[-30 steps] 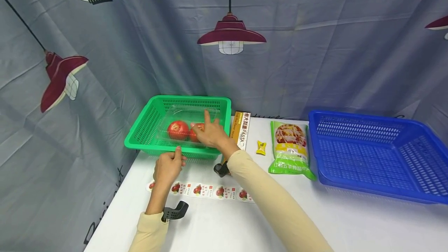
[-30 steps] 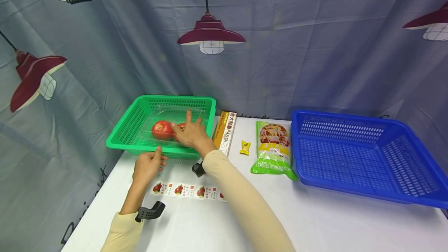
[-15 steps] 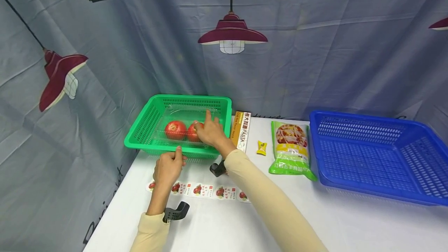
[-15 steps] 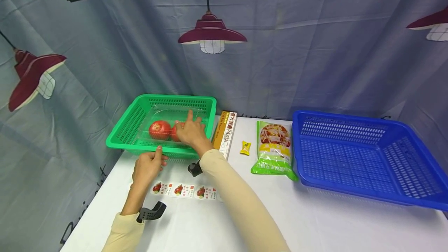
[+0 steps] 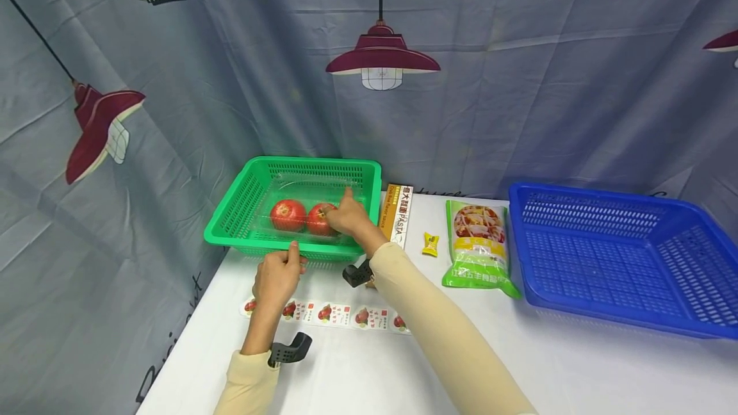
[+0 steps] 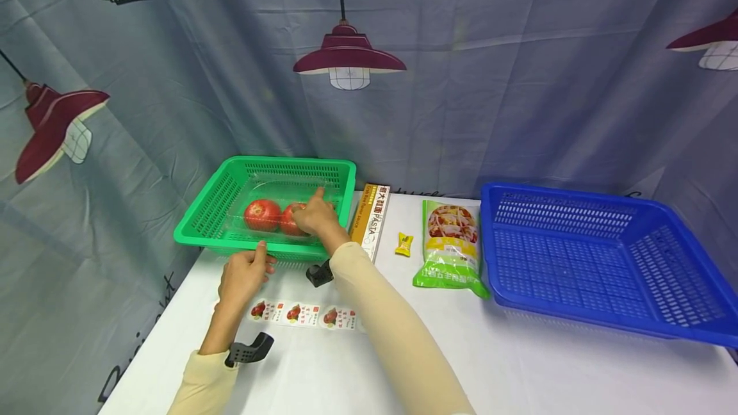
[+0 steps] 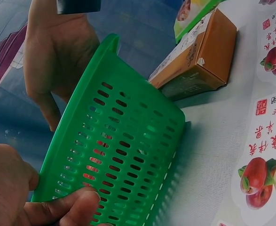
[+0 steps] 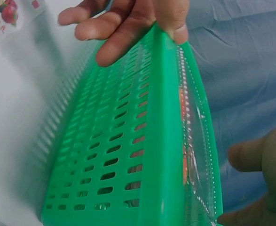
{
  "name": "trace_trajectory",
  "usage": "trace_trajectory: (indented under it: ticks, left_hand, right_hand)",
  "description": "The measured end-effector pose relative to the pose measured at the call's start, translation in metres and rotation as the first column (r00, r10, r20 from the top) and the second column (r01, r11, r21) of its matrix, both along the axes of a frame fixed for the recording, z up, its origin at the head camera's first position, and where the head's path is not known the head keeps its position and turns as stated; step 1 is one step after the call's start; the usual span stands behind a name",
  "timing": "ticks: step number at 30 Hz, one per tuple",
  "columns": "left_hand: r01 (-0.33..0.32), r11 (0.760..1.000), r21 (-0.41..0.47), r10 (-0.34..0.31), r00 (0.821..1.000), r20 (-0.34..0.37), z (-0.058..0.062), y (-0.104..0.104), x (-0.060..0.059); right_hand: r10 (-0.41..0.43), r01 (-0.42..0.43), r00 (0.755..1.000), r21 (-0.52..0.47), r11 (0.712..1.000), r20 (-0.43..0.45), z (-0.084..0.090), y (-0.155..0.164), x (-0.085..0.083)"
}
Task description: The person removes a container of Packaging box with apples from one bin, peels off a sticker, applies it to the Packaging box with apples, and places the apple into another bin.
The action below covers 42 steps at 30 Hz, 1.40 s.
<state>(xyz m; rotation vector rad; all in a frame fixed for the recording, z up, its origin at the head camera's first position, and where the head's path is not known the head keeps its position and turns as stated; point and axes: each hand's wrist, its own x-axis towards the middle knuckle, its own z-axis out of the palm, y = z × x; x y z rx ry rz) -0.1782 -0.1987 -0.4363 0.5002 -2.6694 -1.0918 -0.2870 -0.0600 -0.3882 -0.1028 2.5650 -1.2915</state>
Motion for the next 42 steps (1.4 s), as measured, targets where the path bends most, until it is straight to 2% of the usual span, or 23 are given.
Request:
trace_trajectory:
  ticks: [7,15,22,29,35,42]
  left_hand:
    - [0.004,1.000,0.003,-0.004,1.000,0.014,-0.001,-0.001,-0.001]
    - [0.022,0.999,0.027,-0.022,1.000,0.009,-0.001,0.000,0.000]
    - [0.025,0.999,0.023,-0.025,1.000,0.010,-0.001,0.000,0.000]
    - [0.019,1.000,0.014,-0.019,1.000,0.009,-0.002,0.000,-0.001]
    - [0.017,1.000,0.011,-0.017,1.000,0.001,-0.001,0.001,0.000]
    - [0.023,1.000,0.017,-0.023,1.000,0.001,-0.002,0.002,0.001]
  right_hand:
    - [-0.035,0.039,0.998,-0.093,0.995,0.044,-0.001,0.000,-0.002]
    - [-0.051,0.054,0.998,-0.160,0.986,0.027,-0.001,0.001,-0.002]
    - [-0.069,0.076,0.997,-0.282,0.956,0.036,0.001,0.001,0.000]
    - [-0.068,0.072,0.997,-0.329,0.941,0.023,0.006,0.005,0.003]
    - [-0.051,0.072,0.997,-0.404,0.912,0.062,0.011,0.014,0.003]
    - [-0.010,0.060,0.995,-0.536,0.842,0.096,0.021,0.027,0.005]
